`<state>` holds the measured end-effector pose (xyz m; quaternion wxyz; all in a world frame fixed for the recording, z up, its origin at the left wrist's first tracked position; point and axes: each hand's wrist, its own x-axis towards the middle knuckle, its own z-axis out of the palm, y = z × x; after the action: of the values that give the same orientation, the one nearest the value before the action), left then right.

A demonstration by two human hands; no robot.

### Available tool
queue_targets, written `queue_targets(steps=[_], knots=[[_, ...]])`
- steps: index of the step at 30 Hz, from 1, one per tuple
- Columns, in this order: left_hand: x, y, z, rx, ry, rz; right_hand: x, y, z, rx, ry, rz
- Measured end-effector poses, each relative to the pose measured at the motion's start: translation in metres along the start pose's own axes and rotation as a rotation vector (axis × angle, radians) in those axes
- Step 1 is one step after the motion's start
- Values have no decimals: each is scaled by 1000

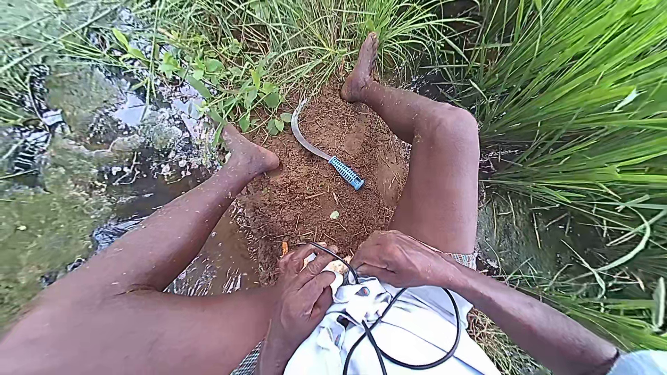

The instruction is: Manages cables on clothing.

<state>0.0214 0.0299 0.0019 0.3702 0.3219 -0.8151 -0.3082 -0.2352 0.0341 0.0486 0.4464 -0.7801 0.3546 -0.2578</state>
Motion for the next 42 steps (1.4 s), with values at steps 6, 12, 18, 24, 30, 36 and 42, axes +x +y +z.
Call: queue_targets(steps=[6, 12, 18, 24, 30, 36, 42], knots=[[0, -1, 1, -15, -8, 4, -1, 6, -2, 82, -187, -20], [0, 0, 1, -19, -18, 11, 11, 9, -1, 102, -163, 4], [2, 0, 3, -19, -28, 23, 8, 8, 3, 135, -40, 25], [2, -3, 4, -43, -31, 32, 6, 9, 14, 259, 47, -24], [4, -2, 7, -57, -38, 13, 8, 11, 17, 276, 65, -64], [3, -2, 8, -82, -29, -61, 6, 12, 22, 294, 119, -54], [5, -3, 6, -22, -16, -1, 3, 10, 25, 283, 162, -50]])
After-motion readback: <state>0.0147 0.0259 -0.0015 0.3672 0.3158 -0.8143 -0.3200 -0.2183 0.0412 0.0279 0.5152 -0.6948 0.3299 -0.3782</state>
